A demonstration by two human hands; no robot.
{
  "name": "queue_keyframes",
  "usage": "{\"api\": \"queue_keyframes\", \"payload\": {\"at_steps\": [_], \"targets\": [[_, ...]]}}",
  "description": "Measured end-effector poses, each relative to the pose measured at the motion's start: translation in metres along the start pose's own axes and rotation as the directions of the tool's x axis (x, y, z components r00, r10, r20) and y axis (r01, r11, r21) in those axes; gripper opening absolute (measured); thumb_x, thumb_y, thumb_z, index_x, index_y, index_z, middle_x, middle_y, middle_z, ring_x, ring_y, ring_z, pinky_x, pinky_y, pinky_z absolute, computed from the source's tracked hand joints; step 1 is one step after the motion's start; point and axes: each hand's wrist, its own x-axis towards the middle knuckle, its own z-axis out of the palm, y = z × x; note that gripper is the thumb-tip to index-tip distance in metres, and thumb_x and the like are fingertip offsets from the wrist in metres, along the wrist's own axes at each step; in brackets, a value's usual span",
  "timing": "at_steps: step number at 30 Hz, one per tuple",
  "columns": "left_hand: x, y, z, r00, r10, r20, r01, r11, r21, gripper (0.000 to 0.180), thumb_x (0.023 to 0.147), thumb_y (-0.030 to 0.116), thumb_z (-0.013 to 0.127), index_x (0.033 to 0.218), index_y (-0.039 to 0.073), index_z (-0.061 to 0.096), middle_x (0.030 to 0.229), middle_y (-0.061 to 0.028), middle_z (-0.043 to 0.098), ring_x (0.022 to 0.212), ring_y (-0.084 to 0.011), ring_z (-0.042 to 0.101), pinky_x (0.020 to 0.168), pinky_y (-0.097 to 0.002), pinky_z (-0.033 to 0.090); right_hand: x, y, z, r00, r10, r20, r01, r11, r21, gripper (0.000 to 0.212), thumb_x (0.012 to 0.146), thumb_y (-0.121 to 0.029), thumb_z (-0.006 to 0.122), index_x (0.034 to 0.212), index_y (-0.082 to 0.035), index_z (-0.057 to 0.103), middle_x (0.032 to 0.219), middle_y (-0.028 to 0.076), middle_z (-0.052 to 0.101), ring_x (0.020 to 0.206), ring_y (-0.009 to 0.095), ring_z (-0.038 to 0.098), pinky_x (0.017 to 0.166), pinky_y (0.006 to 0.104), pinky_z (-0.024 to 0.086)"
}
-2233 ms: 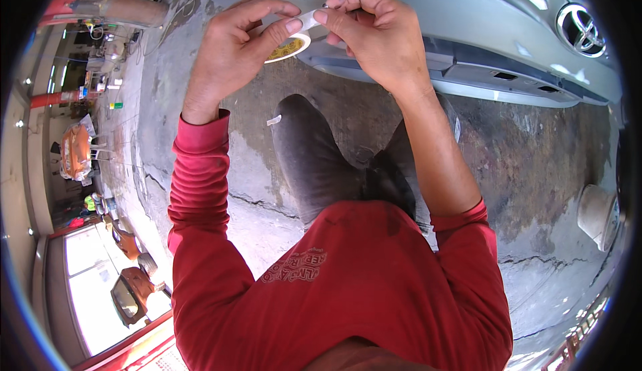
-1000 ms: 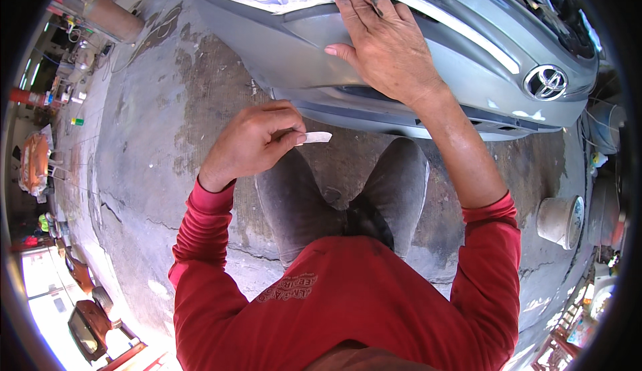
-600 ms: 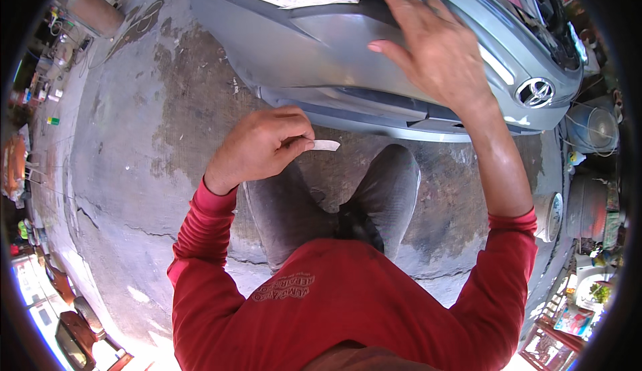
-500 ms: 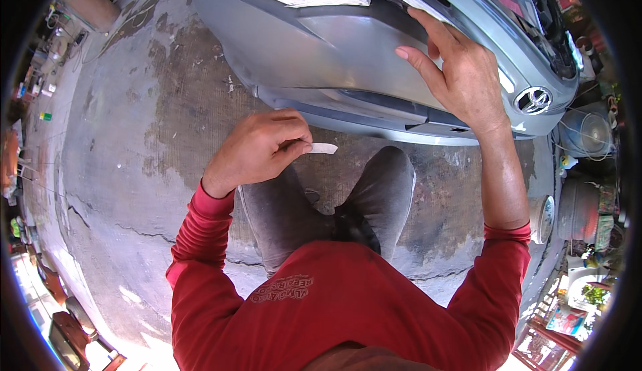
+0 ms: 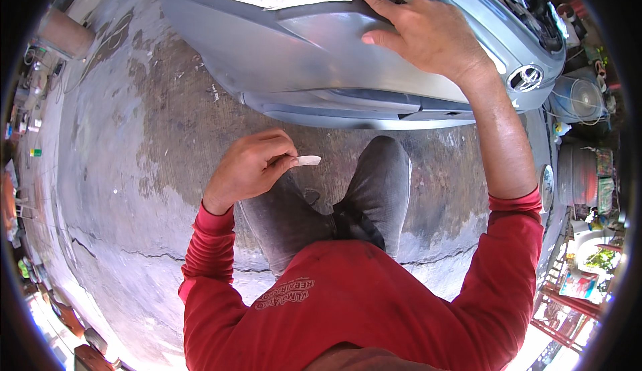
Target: The person applies masking tape to the front bumper of a silver Toyota. They tear off pieces of tape and press them along the bumper's edge, smoothing each section with their fingers.
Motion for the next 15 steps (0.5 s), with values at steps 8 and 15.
{"api": "queue_keyframes", "payload": {"at_steps": [8,15], "targets": [[0.003,0.009,-0.008,0.997,-0.005,-0.074,0.006,1.0,0.01,0.009,0.087,-0.004,0.076,0.092,0.0,0.069,0.087,-0.0068,0.067,0.067,-0.0179,0.061,0.058,-0.0321,0.045,-0.058,0.027,-0.018,0.998,0.041,-0.05,-0.037,0.996,0.081,0.058,0.1,-0.05,0.064,0.143,-0.012,0.063,0.076,0.019,0.073,0.076,0.039,0.073,0.071,0.0489,0.057],[0.036,0.049,0.003,0.994,0.11,-0.014,-0.11,0.993,0.044,0.009,0.088,-0.004,0.076,0.093,-0.001,0.07,0.088,-0.0061,0.068,0.072,-0.016,0.062,0.06,-0.0302,0.046,-0.006,-0.017,0.003,0.994,0.097,-0.043,-0.084,0.967,0.239,0.068,0.095,-0.048,0.071,0.15,-0.011,0.055,0.08,0.02,0.073,0.076,0.042,0.073,0.071,0.0507,0.057]]}}
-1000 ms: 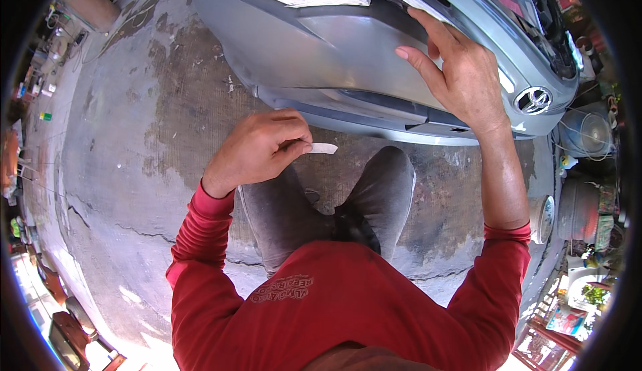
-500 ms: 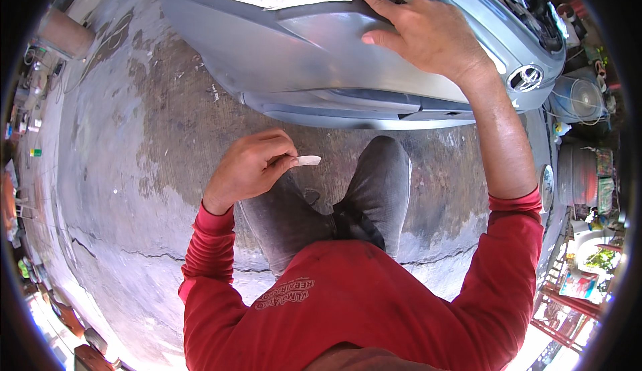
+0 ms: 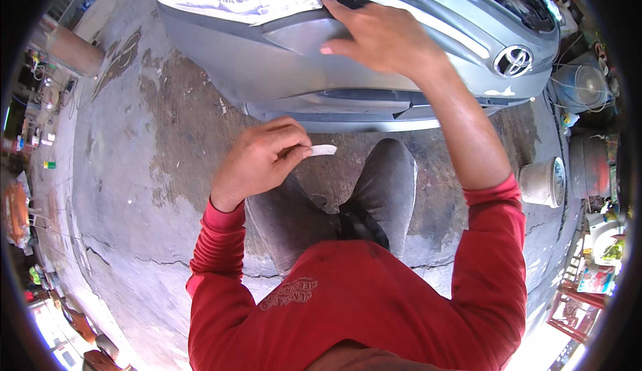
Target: The person applies masking tape to the front bumper of a silver Toyota. They tear off pieces of tape and press them along the bumper's edge, smoothing each section with their fingers.
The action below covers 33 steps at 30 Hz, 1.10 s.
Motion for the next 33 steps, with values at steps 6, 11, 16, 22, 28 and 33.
{"api": "queue_keyframes", "payload": {"at_steps": [6,11,16,22,28,33], "targets": [[-0.002,0.005,0.009,0.994,-0.087,-0.065,0.088,0.996,0.014,0.006,0.09,0.001,0.075,0.092,0.001,0.069,0.084,-0.0091,0.064,0.064,-0.0225,0.061,0.058,-0.0344,0.046,-0.043,-0.022,-0.003,0.996,0.087,-0.036,-0.083,0.992,0.093,0.051,0.09,-0.047,0.079,0.114,-0.002,0.073,0.075,0.015,0.073,0.069,0.036,0.073,0.063,0.0469,0.056],[0.022,0.013,0.006,0.997,-0.071,-0.028,0.074,0.987,0.145,0.004,0.093,0.002,0.072,0.095,0.0,0.069,0.086,-0.0082,0.065,0.066,-0.0195,0.06,0.058,-0.0327,0.045,-0.111,-0.026,0.009,0.99,0.119,-0.079,-0.049,0.805,0.591,0.047,0.079,-0.042,0.09,0.097,-0.001,0.074,0.08,0.012,0.073,0.064,0.021,0.069,0.058,0.0361,0.054],[0.058,0.027,0.008,0.997,0.079,-0.023,-0.069,0.949,0.309,0.007,0.095,0.007,0.072,0.096,0.001,0.069,0.087,-0.01,0.065,0.066,-0.0238,0.061,0.059,-0.036,0.046,-0.11,-0.026,0.034,0.982,0.128,-0.14,-0.015,0.789,0.615,0.033,0.081,-0.027,0.09,0.093,-0.001,0.073,0.081,0.01,0.072,0.065,0.021,0.067,0.059,0.0359,0.052],[0.085,0.023,-0.011,0.966,0.248,-0.076,-0.205,0.909,0.363,0.017,0.098,0.02,0.071,0.107,0.006,0.072,0.085,-0.0099,0.065,0.074,-0.0287,0.066,0.071,-0.0404,0.054,-0.096,-0.005,0.026,0.969,0.197,-0.148,-0.039,0.714,0.699,0.015,0.091,-0.017,0.082,0.094,-0.003,0.077,0.077,0.006,0.071,0.068,0.013,0.064,0.063,0.0314,0.051],[0.102,0.061,-0.048,0.994,0.104,-0.038,-0.08,0.913,0.4,0.025,0.095,0.012,0.068,0.118,0.007,0.075,0.09,-0.0116,0.071,0.076,-0.0268,0.071,0.07,-0.0376,0.057,-0.064,0.02,0.016,0.811,0.537,-0.233,-0.262,0.689,0.676,0.023,0.092,-0.021,0.078,0.08,-0.002,0.073,0.067,0.012,0.069,0.059,0.021,0.067,0.058,0.0363,0.051],[0.121,0.029,-0.076,0.936,0.3,0.186,-0.343,0.651,0.677,0.029,0.1,0.012,0.062,0.124,0.01,0.077,0.085,-0.0104,0.066,0.065,-0.0265,0.065,0.06,-0.0369,0.053,-0.039,0.015,0.031,0.706,0.452,-0.545,-0.269,0.883,0.385,0.022,0.087,-0.025,0.079,0.076,-0.007,0.074,0.064,0.014,0.07,0.06,0.035,0.069,0.058,0.0432,0.054]]}}
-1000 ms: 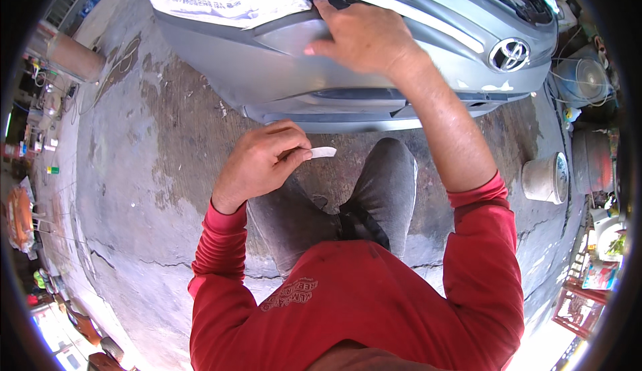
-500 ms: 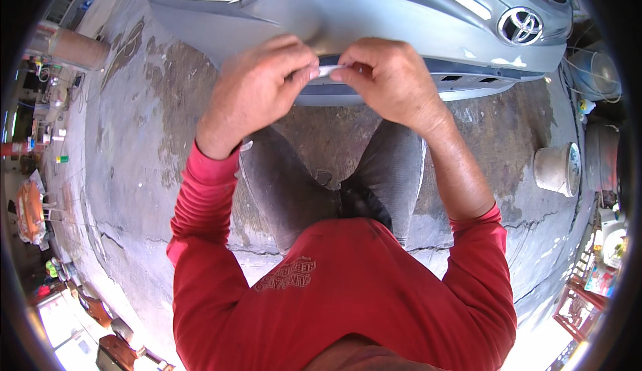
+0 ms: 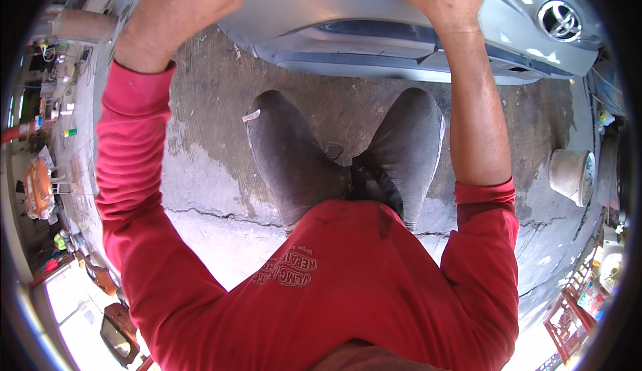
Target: The person applies masking tape to the front bumper of a silver Toyota. They tear off pieces of tape and press them along the bumper's edge, smoothing each section with their fingers.
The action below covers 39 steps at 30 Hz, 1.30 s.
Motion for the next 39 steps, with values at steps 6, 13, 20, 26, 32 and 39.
{"api": "queue_keyframes", "payload": {"at_steps": [6,13,20,26,32,39], "targets": [[0.027,0.016,-0.01,0.972,-0.043,0.23,-0.099,0.812,0.575,0.036,0.095,0.009,0.062,0.128,0.015,0.076,0.076,-0.0074,0.062,0.06,-0.0208,0.06,0.054,-0.0379,0.048,0.001,0.012,0.02,0.996,0.011,-0.084,-0.016,0.998,-0.057,0.021,0.085,-0.027,0.079,0.075,-0.009,0.076,0.065,0.012,0.071,0.06,0.034,0.069,0.059,0.0442,0.055],[0.045,0.004,-0.012,0.946,-0.066,0.317,-0.15,0.78,0.608,0.035,0.095,0.009,0.062,0.126,0.015,0.077,0.068,-0.0103,0.062,0.059,-0.0219,0.061,0.054,-0.0369,0.048,0.0,0.007,0.025,0.992,0.069,-0.11,-0.08,0.991,-0.105,0.023,0.084,-0.034,0.081,0.076,-0.012,0.079,0.066,0.01,0.071,0.061,0.033,0.07,0.059,0.043,0.055],[0.054,0.004,-0.002,0.963,0.071,0.26,-0.214,0.789,0.576,0.028,0.097,0.014,0.059,0.116,0.007,0.079,0.066,-0.0122,0.066,0.058,-0.0255,0.064,0.053,-0.0379,0.048,0.001,-0.001,0.028,0.981,0.135,-0.141,-0.155,0.977,-0.146,0.025,0.082,-0.038,0.082,0.076,-0.015,0.079,0.064,0.009,0.07,0.06,0.032,0.069,0.057,0.0434,0.054],[0.055,0.007,0.004,0.972,0.049,0.228,-0.186,0.75,0.634,0.027,0.099,0.013,0.057,0.112,0.006,0.08,0.063,-0.0131,0.065,0.053,-0.0259,0.063,0.051,-0.038,0.046,-0.001,-0.001,0.033,0.967,0.141,-0.211,-0.18,0.968,-0.176,0.024,0.081,-0.038,0.082,0.075,-0.016,0.079,0.064,0.009,0.07,0.06,0.032,0.069,0.057,0.0433,0.054],[0.05,0.007,0.008,0.974,0.011,0.226,-0.168,0.707,0.687,0.027,0.098,0.012,0.057,0.113,0.007,0.08,0.063,-0.0127,0.066,0.052,-0.0254,0.064,0.05,-0.0374,0.047,0.0,-0.008,0.031,0.966,0.19,-0.175,-0.218,0.963,-0.159,0.024,0.081,-0.038,0.082,0.075,-0.015,0.079,0.065,0.009,0.071,0.061,0.032,0.07,0.058,0.0426,0.055],[0.053,0.009,0.012,0.981,-0.014,0.192,-0.117,0.748,0.653,0.025,0.097,0.01,0.057,0.108,0.004,0.08,0.063,-0.0131,0.068,0.054,-0.0256,0.067,0.052,-0.0373,0.049,0.002,-0.009,0.028,0.967,0.205,-0.149,-0.231,0.956,-0.181,0.024,0.082,-0.037,0.081,0.076,-0.013,0.08,0.069,0.01,0.073,0.064,0.033,0.071,0.061,0.0429,0.056]]}}
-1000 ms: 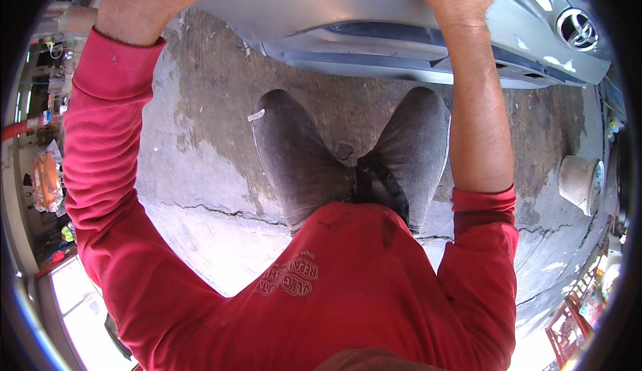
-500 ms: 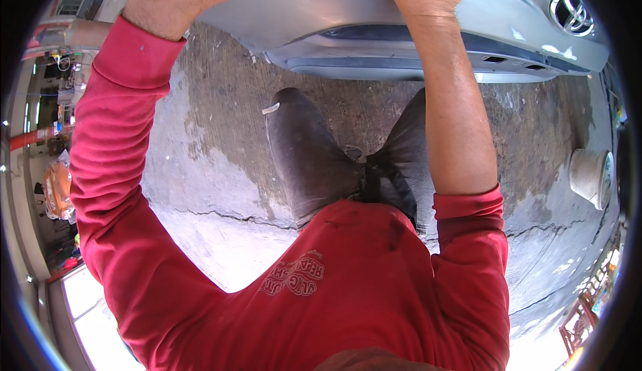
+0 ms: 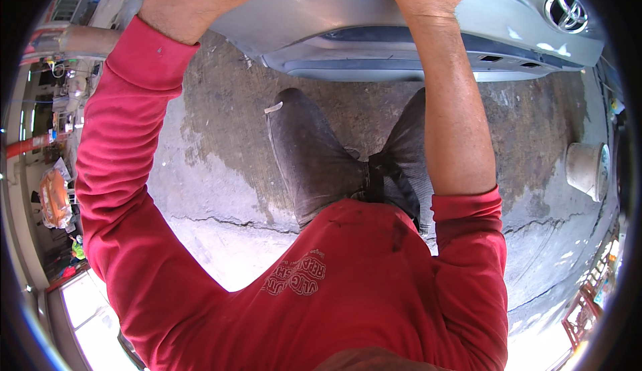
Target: The person applies masking tape to the front bumper of a silver Toyota. They tear off pieces of tape and press them along the bumper's edge, smoothing each section with their fingers.
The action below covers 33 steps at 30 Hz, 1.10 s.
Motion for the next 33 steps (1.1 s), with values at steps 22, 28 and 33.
{"api": "queue_keyframes", "payload": {"at_steps": [22,28,33], "targets": [[0.003,0.002,-0.01,0.999,-0.002,-0.053,0.001,1.0,-0.011,0.025,0.101,0.016,0.058,0.099,0.006,0.081,0.066,-0.0131,0.069,0.058,-0.0268,0.068,0.057,-0.0384,0.05,0.015,0.009,-0.006,0.987,-0.131,0.089,0.136,0.989,-0.051,0.029,0.083,-0.032,0.078,0.074,-0.005,0.077,0.071,0.019,0.072,0.069,0.038,0.072,0.066,0.0484,0.058],[0.001,-0.002,-0.007,0.986,0.027,-0.165,-0.037,0.998,-0.056,0.025,0.099,0.016,0.06,0.086,0.004,0.079,0.067,-0.0138,0.07,0.063,-0.0285,0.07,0.061,-0.0405,0.052,0.011,0.015,-0.034,0.986,-0.093,0.14,0.101,0.993,-0.053,0.027,0.08,-0.027,0.083,0.095,-0.006,0.075,0.088,0.015,0.075,0.081,0.034,0.072,0.078,0.0446,0.056],[0.001,-0.007,0.003,0.983,0.052,-0.178,-0.065,0.995,-0.071,0.024,0.097,0.016,0.062,0.086,0.005,0.079,0.069,-0.0143,0.071,0.066,-0.0291,0.071,0.062,-0.0404,0.054,0.008,0.025,-0.03,0.908,-0.396,-0.14,0.379,0.916,-0.131,0.071,0.073,-0.021,0.087,0.136,-0.011,0.055,0.14,0.013,0.061,0.129,0.035,0.056,0.109,0.0503,0.041]]}}
